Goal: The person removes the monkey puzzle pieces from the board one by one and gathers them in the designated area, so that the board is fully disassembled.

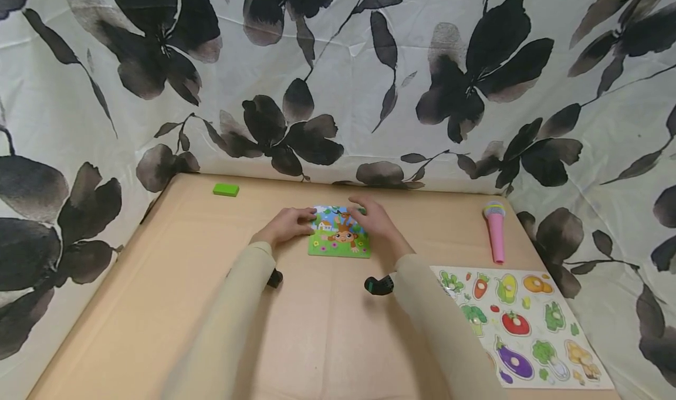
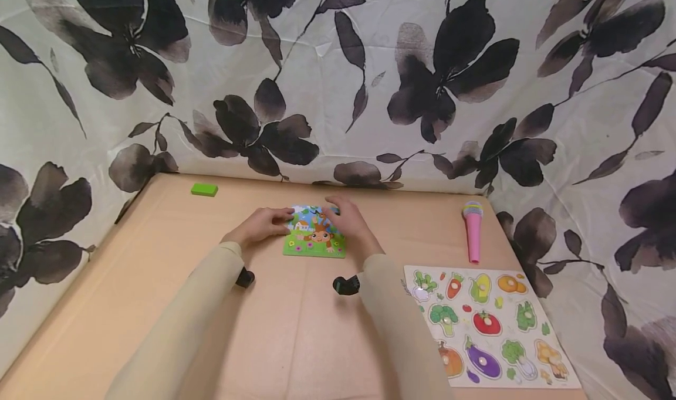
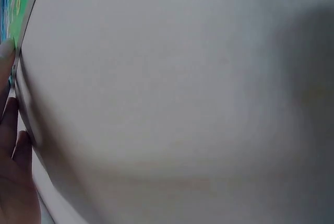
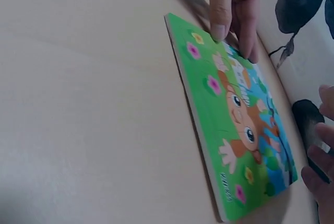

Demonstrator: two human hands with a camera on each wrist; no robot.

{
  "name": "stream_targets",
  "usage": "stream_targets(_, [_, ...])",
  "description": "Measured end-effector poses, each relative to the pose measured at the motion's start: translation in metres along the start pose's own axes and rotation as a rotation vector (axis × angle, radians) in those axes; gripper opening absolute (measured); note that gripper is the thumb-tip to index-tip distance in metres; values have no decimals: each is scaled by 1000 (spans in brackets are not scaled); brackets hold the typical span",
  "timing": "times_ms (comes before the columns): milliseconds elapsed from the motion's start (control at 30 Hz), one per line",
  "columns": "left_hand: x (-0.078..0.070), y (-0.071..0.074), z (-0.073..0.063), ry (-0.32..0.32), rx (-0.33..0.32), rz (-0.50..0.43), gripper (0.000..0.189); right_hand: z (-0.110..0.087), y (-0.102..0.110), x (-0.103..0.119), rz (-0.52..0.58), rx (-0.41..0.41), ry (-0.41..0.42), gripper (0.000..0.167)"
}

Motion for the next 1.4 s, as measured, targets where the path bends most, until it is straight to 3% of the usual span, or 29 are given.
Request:
stream_targets(300, [-1, 2, 2, -11, 22, 31, 49, 10, -23, -5, 94, -6, -56, 39])
stream_targets(533, [-2, 3, -1, -23, 11, 26, 47, 24, -42, 2, 106, -2, -93, 39])
stream_targets(900, [-2, 3, 0, -20, 5, 37, 46, 31, -58, 8, -22, 26, -91, 42])
stream_targets(1200, [0, 3, 1, -22, 16, 45, 45, 36, -64, 8, -126, 48, -142, 44])
stream_targets(1400, [1, 3, 1, -34, 19, 49, 45, 37, -64, 12, -118, 45, -178, 45])
Point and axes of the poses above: each hand's wrist, its own z-axis towards the middle knuckle, its own y-axis out of the back of the hand, x = y × z, the point moved 6 cm from there along z, towards the middle knuckle, and after that the axes turned 8 degrees about -y, right-handed, at the moved point
